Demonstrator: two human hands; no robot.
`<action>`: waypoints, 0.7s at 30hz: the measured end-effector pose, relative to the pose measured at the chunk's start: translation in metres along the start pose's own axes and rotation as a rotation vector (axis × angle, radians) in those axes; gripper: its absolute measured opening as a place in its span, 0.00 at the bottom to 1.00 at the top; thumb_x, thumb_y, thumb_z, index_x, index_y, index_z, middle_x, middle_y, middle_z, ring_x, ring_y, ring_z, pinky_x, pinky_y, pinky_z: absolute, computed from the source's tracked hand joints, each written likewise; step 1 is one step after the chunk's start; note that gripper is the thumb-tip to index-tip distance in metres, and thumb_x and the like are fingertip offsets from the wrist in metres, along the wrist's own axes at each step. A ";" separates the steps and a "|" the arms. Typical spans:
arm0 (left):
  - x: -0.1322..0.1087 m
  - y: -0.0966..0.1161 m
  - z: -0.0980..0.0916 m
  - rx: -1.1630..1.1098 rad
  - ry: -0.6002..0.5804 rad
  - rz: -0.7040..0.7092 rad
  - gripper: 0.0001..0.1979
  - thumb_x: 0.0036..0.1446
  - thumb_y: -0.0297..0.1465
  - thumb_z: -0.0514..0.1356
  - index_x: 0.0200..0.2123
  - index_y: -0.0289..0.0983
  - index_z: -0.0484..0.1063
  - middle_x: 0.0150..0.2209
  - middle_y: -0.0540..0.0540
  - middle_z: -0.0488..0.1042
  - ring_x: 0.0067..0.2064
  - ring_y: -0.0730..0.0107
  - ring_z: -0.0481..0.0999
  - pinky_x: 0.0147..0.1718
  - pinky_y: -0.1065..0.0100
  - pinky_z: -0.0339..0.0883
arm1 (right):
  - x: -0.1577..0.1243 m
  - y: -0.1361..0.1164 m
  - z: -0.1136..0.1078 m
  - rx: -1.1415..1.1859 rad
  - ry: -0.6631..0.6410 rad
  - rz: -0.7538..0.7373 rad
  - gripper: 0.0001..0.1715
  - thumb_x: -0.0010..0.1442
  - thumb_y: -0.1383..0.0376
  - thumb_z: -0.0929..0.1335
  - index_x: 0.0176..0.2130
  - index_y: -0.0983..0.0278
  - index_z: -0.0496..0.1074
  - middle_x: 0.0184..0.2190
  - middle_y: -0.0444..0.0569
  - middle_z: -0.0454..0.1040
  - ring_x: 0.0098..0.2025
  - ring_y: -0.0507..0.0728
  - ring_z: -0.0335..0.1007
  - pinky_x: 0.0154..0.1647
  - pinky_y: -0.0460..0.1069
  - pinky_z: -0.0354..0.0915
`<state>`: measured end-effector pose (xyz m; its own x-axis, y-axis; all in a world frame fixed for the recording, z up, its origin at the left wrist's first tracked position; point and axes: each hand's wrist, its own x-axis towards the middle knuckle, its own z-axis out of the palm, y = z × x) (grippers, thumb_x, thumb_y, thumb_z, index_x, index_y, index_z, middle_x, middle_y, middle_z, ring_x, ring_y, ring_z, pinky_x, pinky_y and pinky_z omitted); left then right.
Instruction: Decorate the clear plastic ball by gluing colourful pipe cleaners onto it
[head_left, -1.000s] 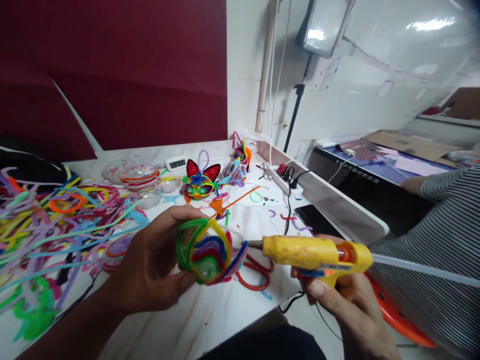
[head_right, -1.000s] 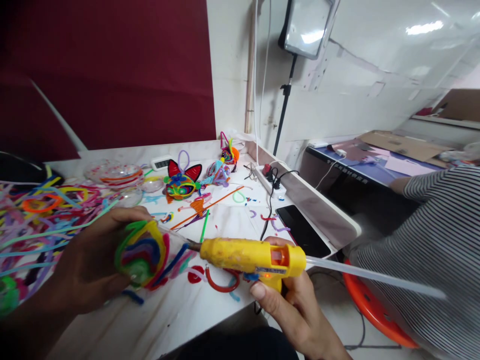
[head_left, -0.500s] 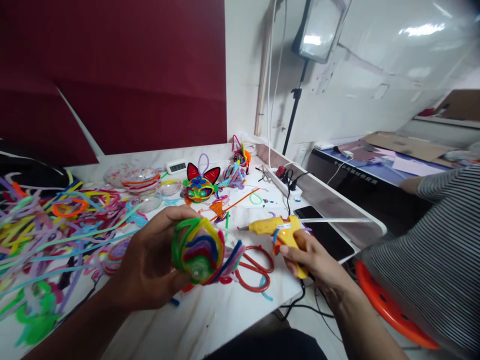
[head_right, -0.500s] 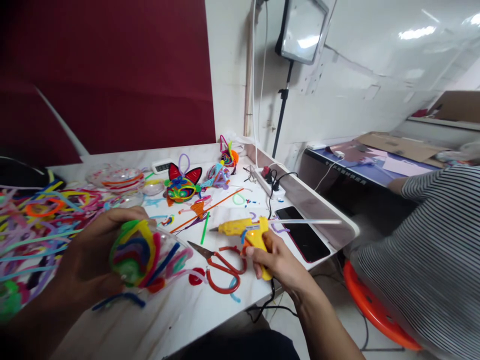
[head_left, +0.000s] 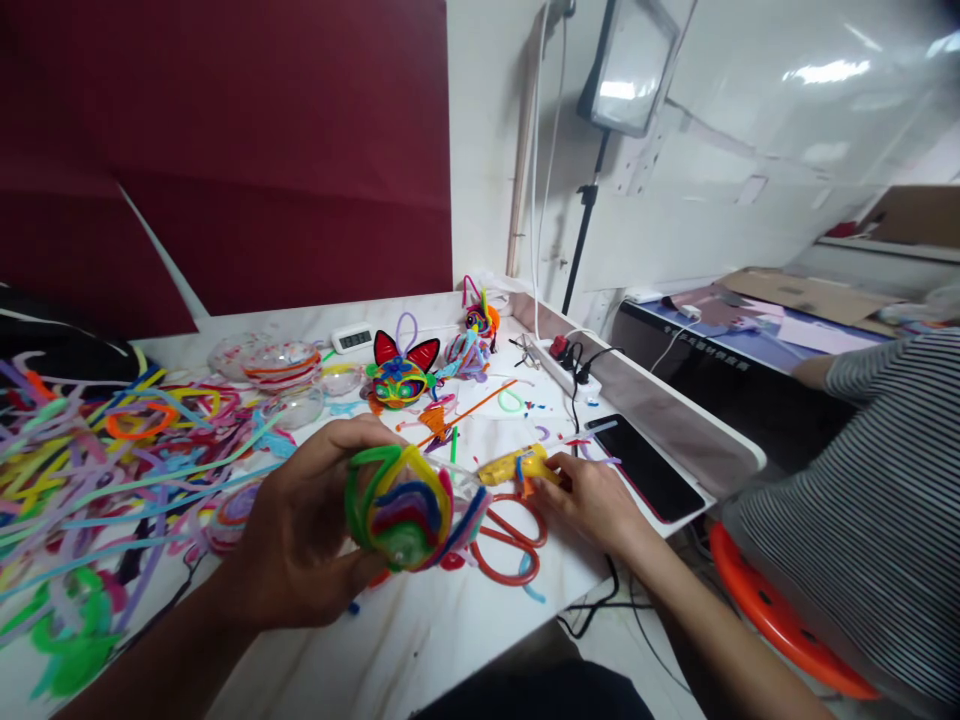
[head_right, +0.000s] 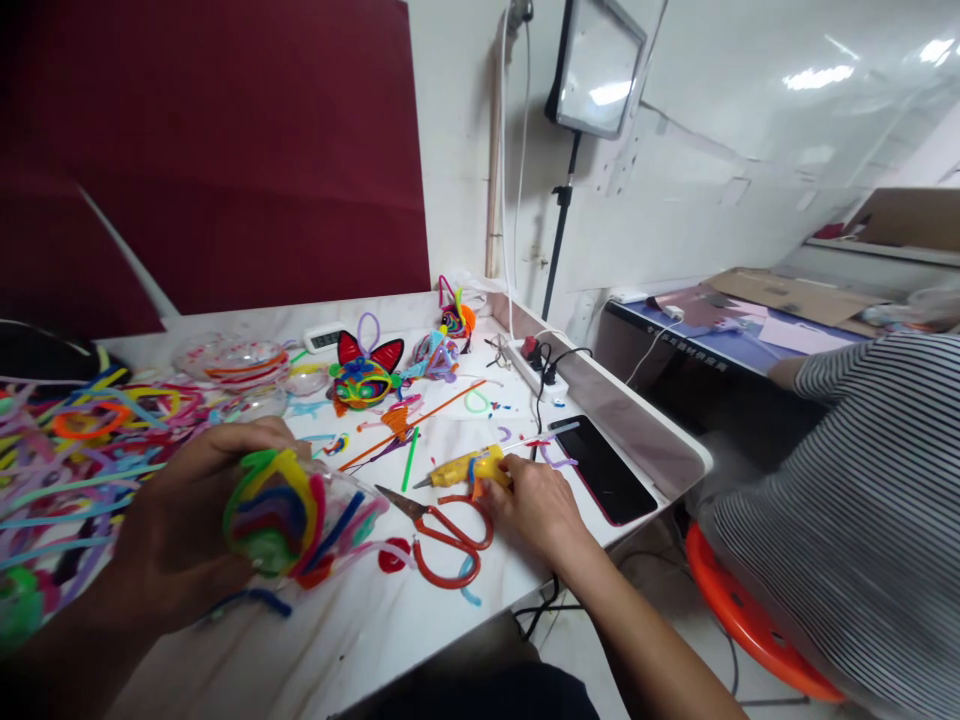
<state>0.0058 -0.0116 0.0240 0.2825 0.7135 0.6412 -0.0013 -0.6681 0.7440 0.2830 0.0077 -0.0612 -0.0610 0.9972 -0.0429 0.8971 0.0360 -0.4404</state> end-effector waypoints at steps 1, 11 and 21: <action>0.000 -0.001 0.000 -0.011 -0.009 0.007 0.19 0.46 0.33 0.72 0.43 0.40 0.75 0.32 0.49 0.76 0.29 0.70 0.76 0.26 0.73 0.69 | -0.003 -0.003 -0.001 0.013 0.059 -0.042 0.17 0.66 0.58 0.66 0.46 0.67 0.75 0.40 0.59 0.77 0.40 0.63 0.74 0.39 0.53 0.62; -0.006 -0.006 -0.001 0.105 -0.061 0.014 0.20 0.46 0.28 0.70 0.44 0.39 0.73 0.35 0.46 0.75 0.34 0.65 0.76 0.31 0.70 0.71 | -0.047 -0.063 -0.028 1.071 0.051 -0.574 0.20 0.61 0.53 0.73 0.50 0.58 0.75 0.50 0.51 0.72 0.55 0.59 0.68 0.57 0.52 0.66; -0.008 -0.007 0.001 0.071 -0.074 -0.029 0.21 0.47 0.31 0.71 0.46 0.46 0.74 0.34 0.47 0.74 0.31 0.63 0.76 0.26 0.68 0.71 | -0.043 -0.087 -0.018 1.344 -0.067 -0.379 0.16 0.54 0.56 0.77 0.38 0.61 0.76 0.36 0.46 0.75 0.37 0.52 0.70 0.33 0.44 0.67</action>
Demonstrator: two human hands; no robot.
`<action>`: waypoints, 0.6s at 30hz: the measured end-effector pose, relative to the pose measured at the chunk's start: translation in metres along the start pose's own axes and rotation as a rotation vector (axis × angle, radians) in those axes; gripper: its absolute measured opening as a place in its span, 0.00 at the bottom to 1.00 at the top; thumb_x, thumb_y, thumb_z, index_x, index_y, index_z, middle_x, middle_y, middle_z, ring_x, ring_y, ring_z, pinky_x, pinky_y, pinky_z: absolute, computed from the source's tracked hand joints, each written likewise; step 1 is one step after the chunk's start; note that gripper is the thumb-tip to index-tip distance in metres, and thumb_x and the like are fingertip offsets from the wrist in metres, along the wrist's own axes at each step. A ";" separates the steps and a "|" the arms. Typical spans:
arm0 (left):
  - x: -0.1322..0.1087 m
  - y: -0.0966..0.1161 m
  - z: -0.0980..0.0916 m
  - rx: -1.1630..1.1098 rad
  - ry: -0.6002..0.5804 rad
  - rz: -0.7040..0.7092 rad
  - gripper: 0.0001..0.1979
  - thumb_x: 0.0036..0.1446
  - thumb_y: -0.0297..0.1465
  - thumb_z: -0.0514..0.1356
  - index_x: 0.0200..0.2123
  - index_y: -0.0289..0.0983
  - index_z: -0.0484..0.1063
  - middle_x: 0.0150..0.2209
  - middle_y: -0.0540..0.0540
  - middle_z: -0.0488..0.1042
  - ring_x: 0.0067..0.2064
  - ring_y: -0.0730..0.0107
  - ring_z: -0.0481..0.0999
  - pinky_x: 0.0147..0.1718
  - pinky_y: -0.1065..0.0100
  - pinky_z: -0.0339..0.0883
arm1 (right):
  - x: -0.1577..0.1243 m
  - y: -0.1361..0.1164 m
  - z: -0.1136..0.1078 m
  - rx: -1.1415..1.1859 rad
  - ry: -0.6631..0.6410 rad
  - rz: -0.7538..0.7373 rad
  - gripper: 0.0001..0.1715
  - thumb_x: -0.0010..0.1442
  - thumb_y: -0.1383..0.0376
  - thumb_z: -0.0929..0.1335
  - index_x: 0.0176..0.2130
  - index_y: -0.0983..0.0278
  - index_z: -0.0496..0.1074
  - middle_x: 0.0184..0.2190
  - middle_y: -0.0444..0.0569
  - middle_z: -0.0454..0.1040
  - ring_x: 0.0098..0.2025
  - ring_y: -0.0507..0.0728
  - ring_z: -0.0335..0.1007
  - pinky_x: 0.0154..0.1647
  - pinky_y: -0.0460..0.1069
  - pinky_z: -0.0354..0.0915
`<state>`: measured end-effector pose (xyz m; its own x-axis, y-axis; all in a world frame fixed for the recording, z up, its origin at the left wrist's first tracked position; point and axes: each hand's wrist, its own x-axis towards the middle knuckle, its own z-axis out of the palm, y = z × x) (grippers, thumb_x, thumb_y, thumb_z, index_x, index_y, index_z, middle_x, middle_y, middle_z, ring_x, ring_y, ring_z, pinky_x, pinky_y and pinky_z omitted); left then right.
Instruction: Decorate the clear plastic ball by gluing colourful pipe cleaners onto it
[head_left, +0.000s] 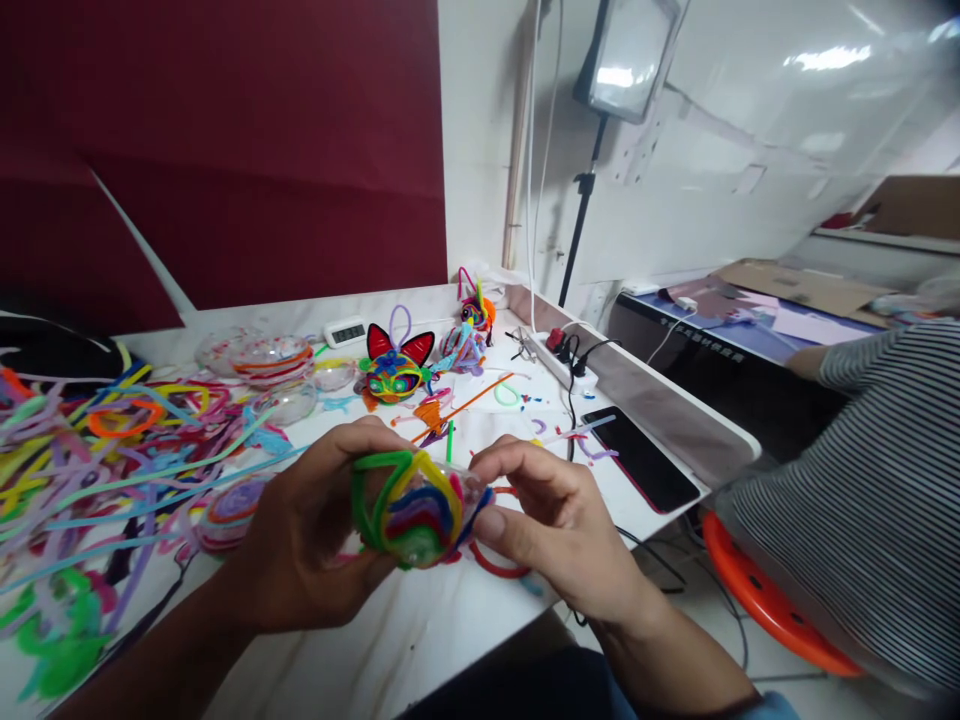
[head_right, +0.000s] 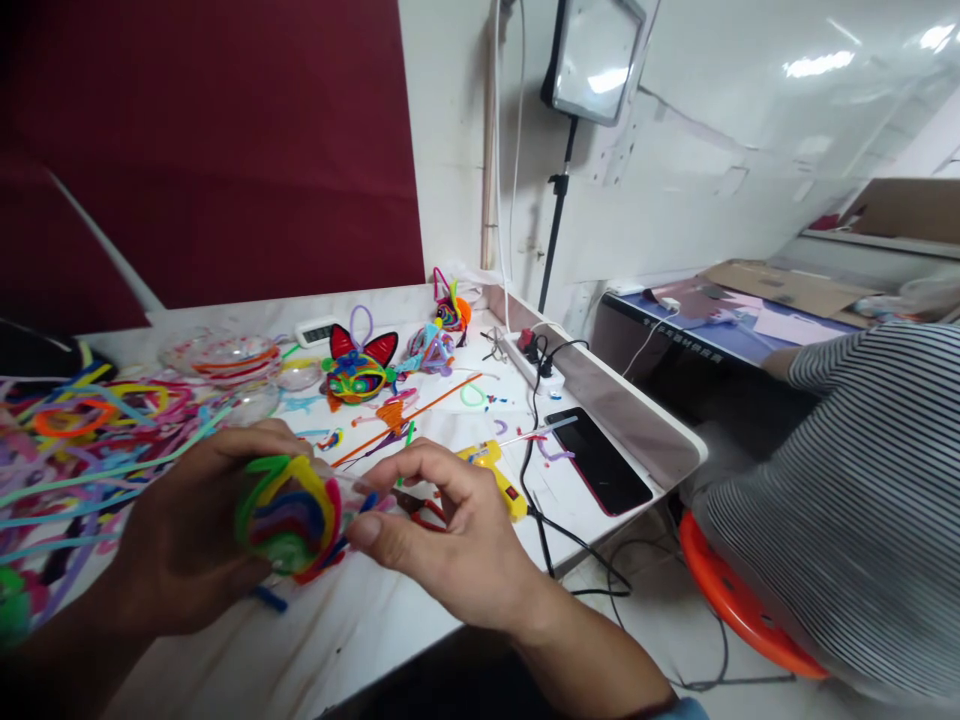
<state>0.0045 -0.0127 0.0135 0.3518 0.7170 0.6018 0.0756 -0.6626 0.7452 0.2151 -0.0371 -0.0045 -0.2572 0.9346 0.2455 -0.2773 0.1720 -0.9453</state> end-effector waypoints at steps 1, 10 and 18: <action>0.000 0.000 0.000 0.000 0.003 0.005 0.21 0.47 0.31 0.71 0.46 0.46 0.74 0.34 0.47 0.74 0.31 0.63 0.76 0.26 0.68 0.71 | 0.001 0.000 0.001 0.004 0.007 0.008 0.16 0.54 0.55 0.77 0.37 0.61 0.76 0.35 0.46 0.75 0.36 0.52 0.70 0.32 0.44 0.67; 0.001 -0.001 0.002 -0.013 0.003 0.012 0.21 0.46 0.30 0.71 0.45 0.46 0.74 0.33 0.47 0.74 0.27 0.67 0.72 0.23 0.69 0.68 | 0.006 0.005 0.000 0.185 -0.066 0.100 0.15 0.53 0.57 0.78 0.35 0.63 0.76 0.31 0.44 0.77 0.29 0.49 0.70 0.30 0.44 0.68; 0.000 -0.001 0.001 -0.059 -0.048 -0.017 0.22 0.48 0.29 0.70 0.48 0.46 0.73 0.37 0.48 0.73 0.32 0.67 0.75 0.27 0.72 0.70 | 0.013 0.008 0.000 0.415 -0.079 0.180 0.15 0.45 0.63 0.81 0.28 0.66 0.77 0.24 0.43 0.76 0.23 0.46 0.68 0.25 0.41 0.65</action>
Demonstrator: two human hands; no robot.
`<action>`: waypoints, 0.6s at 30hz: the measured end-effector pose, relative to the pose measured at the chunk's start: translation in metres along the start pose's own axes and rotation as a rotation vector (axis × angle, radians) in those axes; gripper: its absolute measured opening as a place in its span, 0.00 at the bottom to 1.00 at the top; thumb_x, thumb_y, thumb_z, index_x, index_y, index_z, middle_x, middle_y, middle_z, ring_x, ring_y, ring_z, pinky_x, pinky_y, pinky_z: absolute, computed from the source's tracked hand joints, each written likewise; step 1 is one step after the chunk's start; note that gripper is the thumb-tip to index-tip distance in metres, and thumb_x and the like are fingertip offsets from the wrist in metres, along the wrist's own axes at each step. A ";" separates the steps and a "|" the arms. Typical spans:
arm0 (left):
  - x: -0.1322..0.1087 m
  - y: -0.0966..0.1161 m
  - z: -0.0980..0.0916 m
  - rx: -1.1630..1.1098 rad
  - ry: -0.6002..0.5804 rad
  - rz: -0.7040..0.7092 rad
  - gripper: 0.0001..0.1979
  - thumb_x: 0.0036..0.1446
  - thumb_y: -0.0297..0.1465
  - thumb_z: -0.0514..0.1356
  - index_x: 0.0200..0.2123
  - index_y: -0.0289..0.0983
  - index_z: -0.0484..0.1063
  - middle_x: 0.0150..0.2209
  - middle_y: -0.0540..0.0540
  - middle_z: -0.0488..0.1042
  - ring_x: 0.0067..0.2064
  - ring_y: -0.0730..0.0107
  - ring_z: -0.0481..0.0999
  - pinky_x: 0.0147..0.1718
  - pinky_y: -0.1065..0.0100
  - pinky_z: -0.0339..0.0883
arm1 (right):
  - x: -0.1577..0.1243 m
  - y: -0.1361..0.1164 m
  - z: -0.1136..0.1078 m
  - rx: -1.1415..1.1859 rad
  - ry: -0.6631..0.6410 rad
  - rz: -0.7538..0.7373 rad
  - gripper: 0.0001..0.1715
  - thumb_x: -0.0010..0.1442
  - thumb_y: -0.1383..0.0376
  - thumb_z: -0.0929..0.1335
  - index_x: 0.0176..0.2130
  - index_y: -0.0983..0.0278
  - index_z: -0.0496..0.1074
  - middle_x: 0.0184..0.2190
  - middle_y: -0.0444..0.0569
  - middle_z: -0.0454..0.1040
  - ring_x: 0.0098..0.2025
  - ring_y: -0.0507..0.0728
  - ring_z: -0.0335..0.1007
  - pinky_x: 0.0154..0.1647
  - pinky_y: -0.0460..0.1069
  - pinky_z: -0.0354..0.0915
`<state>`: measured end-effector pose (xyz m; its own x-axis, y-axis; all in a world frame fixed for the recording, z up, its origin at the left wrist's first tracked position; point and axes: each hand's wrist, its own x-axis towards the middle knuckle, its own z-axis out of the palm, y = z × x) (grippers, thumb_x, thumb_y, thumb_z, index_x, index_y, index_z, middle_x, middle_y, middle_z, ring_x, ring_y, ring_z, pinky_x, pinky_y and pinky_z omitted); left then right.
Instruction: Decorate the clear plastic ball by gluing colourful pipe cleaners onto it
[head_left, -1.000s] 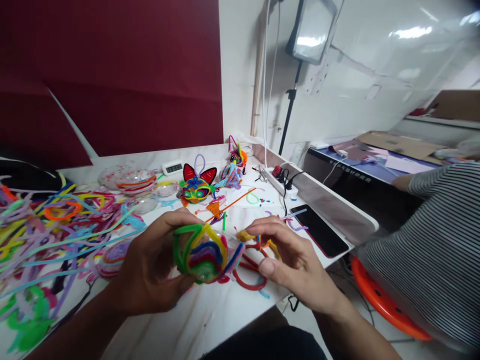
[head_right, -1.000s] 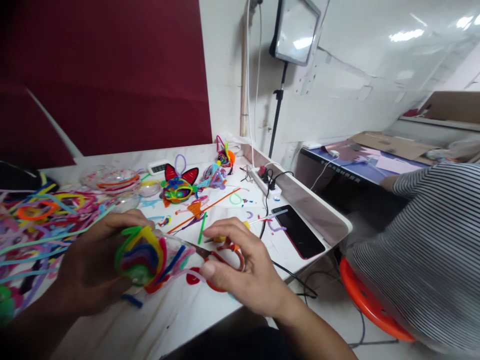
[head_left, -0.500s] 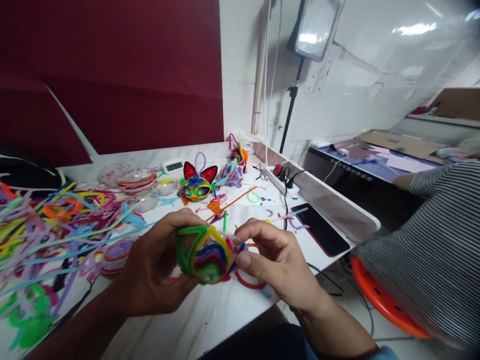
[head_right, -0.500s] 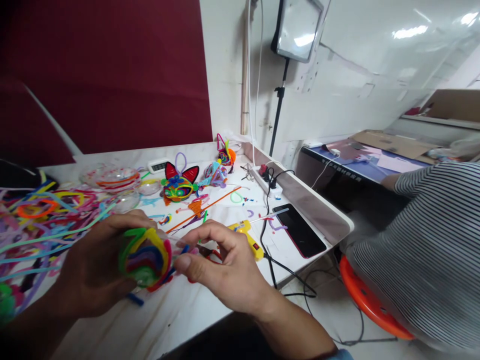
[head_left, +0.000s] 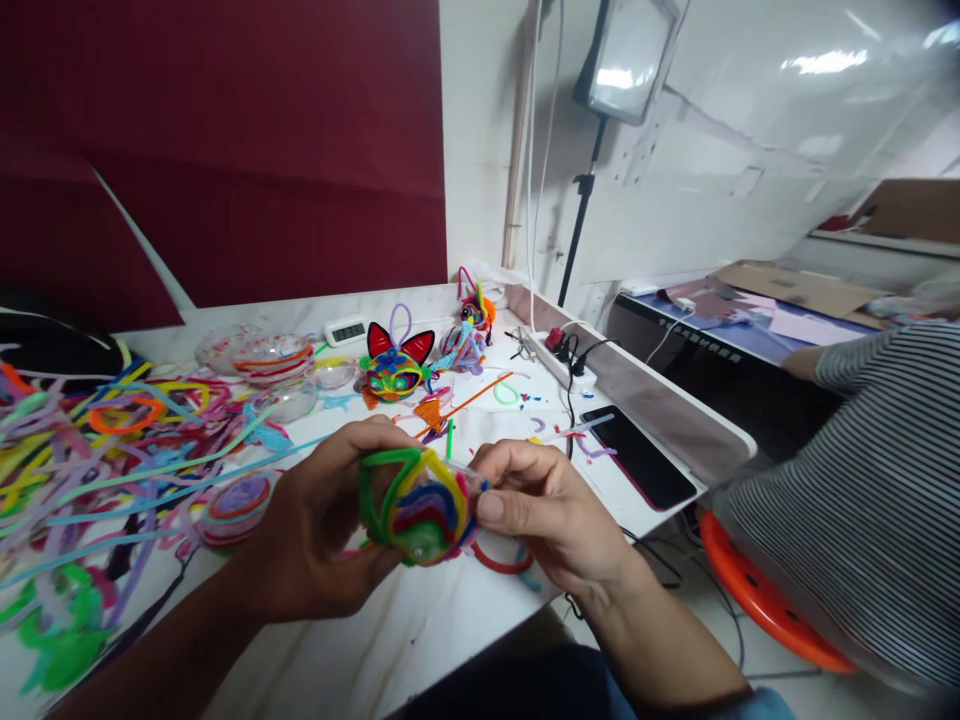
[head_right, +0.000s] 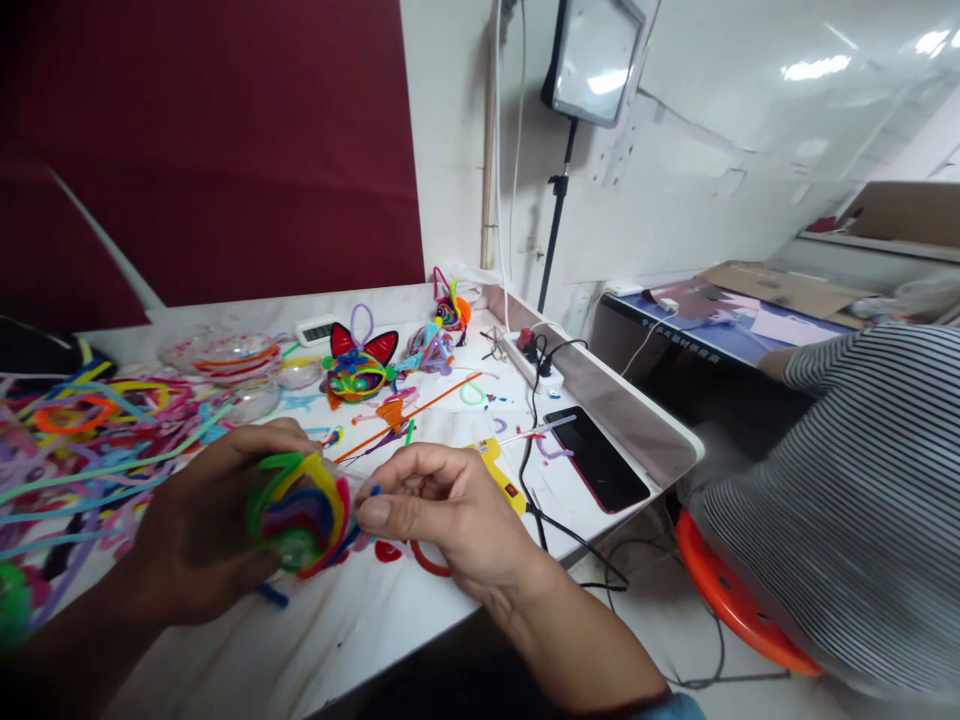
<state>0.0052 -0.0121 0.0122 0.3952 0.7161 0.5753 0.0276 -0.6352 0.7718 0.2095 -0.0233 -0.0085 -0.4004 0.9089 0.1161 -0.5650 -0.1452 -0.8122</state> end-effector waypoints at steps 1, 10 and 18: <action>0.000 0.000 0.000 -0.017 -0.003 -0.006 0.22 0.48 0.29 0.70 0.47 0.46 0.73 0.37 0.48 0.73 0.32 0.67 0.75 0.26 0.72 0.70 | 0.000 0.000 0.000 0.022 0.001 0.011 0.14 0.45 0.63 0.82 0.28 0.67 0.78 0.24 0.43 0.76 0.23 0.46 0.68 0.25 0.40 0.65; 0.000 -0.004 -0.004 -0.296 -0.038 -0.195 0.26 0.44 0.24 0.72 0.47 0.47 0.72 0.35 0.50 0.78 0.33 0.64 0.78 0.28 0.70 0.70 | 0.011 0.000 0.000 0.113 -0.008 0.088 0.14 0.40 0.65 0.82 0.26 0.67 0.79 0.23 0.43 0.77 0.25 0.47 0.72 0.31 0.41 0.67; 0.003 -0.015 -0.015 -0.605 0.031 -0.302 0.26 0.42 0.26 0.74 0.46 0.39 0.74 0.38 0.47 0.80 0.37 0.66 0.80 0.35 0.70 0.74 | 0.034 -0.006 0.006 0.069 -0.084 0.087 0.11 0.44 0.66 0.80 0.28 0.67 0.79 0.25 0.44 0.78 0.27 0.49 0.73 0.34 0.44 0.70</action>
<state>-0.0080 0.0037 0.0063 0.4244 0.8504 0.3111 -0.3898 -0.1385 0.9104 0.1955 0.0060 0.0038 -0.5078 0.8561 0.0967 -0.5724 -0.2514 -0.7805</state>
